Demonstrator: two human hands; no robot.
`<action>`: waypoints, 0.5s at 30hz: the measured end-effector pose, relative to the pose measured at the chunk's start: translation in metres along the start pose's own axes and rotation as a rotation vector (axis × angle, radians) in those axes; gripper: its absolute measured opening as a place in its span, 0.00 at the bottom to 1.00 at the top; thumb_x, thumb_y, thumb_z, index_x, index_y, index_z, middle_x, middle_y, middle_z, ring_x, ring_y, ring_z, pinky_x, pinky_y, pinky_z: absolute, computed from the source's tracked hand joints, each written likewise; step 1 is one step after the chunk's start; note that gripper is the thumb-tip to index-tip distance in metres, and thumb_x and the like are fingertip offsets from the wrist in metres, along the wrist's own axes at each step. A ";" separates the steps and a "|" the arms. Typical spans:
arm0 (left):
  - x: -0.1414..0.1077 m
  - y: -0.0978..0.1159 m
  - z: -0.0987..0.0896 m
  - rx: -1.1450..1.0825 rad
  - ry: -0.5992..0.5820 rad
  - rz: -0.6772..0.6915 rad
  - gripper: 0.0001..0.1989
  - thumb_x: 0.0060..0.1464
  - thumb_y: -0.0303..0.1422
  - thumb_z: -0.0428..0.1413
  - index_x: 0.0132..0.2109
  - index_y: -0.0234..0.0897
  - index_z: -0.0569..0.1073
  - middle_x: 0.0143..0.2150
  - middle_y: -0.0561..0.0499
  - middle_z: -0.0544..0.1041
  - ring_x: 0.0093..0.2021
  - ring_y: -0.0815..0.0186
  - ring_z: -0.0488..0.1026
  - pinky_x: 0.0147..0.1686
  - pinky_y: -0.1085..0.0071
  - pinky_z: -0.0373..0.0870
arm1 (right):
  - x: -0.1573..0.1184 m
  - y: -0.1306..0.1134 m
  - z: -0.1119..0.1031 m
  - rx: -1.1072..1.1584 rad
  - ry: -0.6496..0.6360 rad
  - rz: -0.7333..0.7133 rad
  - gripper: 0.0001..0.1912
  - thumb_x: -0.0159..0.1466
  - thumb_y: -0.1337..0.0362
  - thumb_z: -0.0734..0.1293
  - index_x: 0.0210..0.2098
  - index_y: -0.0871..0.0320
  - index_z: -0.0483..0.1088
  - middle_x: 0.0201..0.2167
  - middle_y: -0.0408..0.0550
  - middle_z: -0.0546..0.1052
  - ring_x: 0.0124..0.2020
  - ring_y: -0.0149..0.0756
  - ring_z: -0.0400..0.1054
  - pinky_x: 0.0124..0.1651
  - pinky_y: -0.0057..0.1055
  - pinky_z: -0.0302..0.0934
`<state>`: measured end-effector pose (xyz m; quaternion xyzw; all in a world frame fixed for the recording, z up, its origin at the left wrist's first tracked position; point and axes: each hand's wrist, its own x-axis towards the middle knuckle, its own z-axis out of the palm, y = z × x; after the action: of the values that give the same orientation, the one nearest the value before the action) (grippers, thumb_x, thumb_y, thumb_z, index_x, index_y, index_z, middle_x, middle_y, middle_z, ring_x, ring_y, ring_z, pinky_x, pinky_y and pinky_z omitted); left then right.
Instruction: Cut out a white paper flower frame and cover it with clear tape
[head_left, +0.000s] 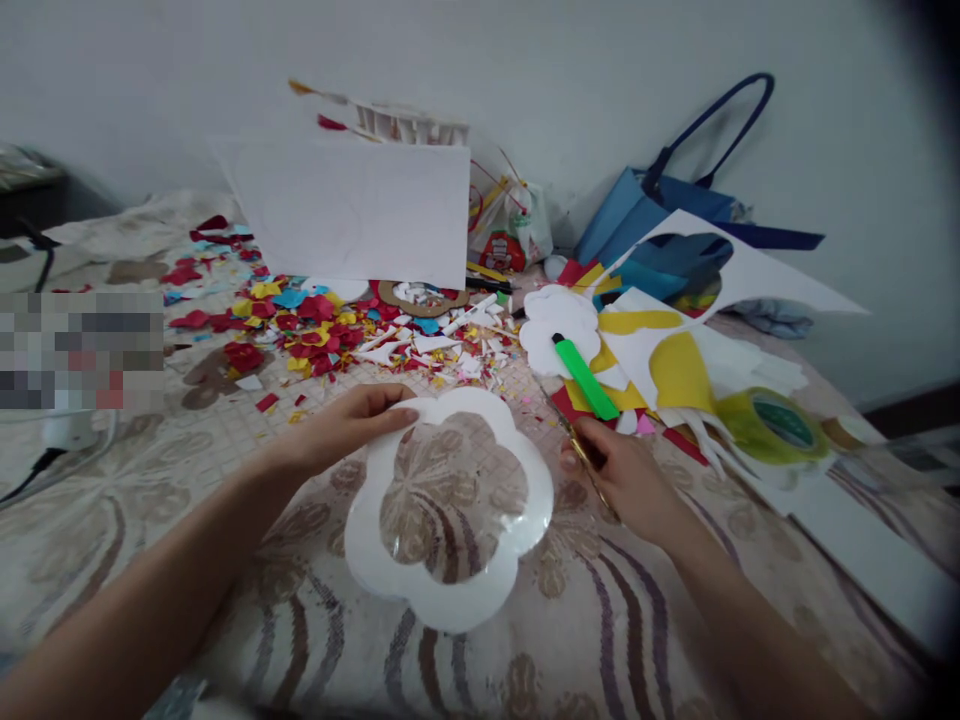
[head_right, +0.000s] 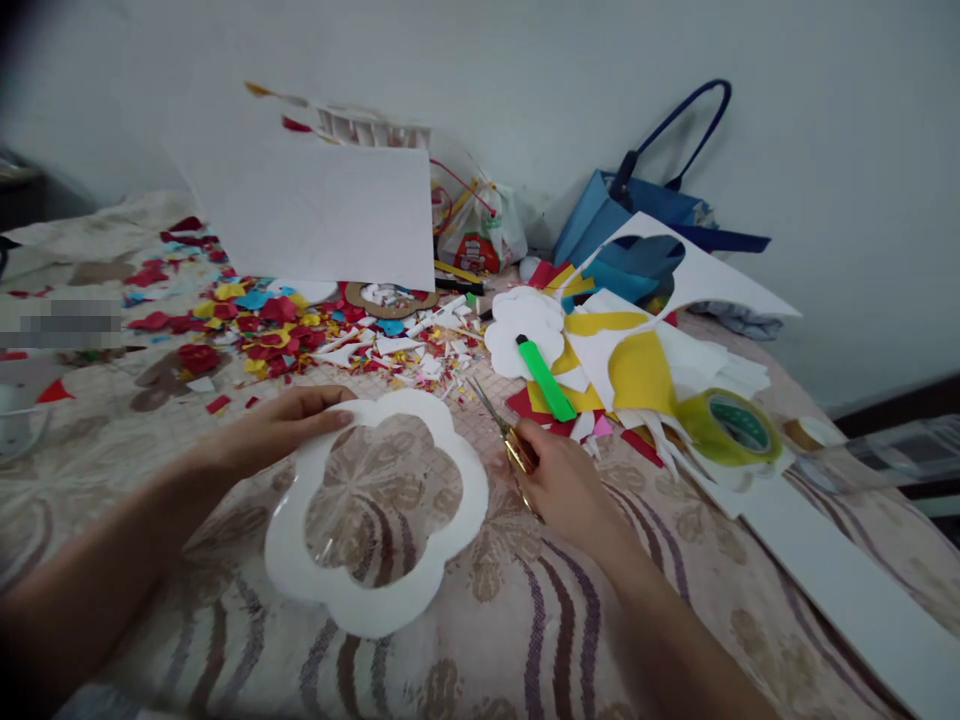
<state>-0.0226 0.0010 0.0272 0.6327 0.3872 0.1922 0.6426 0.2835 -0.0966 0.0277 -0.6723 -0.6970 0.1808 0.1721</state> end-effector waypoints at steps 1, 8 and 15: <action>0.000 0.000 0.000 0.003 -0.003 -0.007 0.14 0.53 0.44 0.57 0.37 0.36 0.70 0.26 0.56 0.68 0.21 0.75 0.62 0.19 0.81 0.57 | 0.000 -0.001 0.000 0.005 -0.011 -0.005 0.16 0.62 0.49 0.59 0.29 0.55 0.61 0.23 0.42 0.69 0.25 0.35 0.62 0.27 0.30 0.49; -0.001 -0.001 0.003 -0.018 -0.057 -0.039 0.14 0.52 0.44 0.57 0.36 0.37 0.70 0.24 0.58 0.67 0.20 0.76 0.61 0.18 0.80 0.56 | 0.000 -0.001 0.004 0.266 -0.049 -0.053 0.16 0.62 0.50 0.61 0.32 0.57 0.65 0.23 0.40 0.67 0.24 0.31 0.59 0.27 0.27 0.52; 0.002 -0.005 0.003 -0.015 -0.047 -0.049 0.14 0.52 0.44 0.57 0.36 0.36 0.70 0.24 0.56 0.68 0.20 0.75 0.62 0.18 0.79 0.57 | 0.002 -0.006 0.004 0.430 -0.057 -0.002 0.22 0.60 0.43 0.61 0.30 0.58 0.65 0.20 0.38 0.60 0.22 0.29 0.54 0.23 0.26 0.49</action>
<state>-0.0206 -0.0003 0.0213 0.6226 0.3859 0.1645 0.6606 0.2757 -0.0949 0.0269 -0.6141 -0.6475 0.3441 0.2919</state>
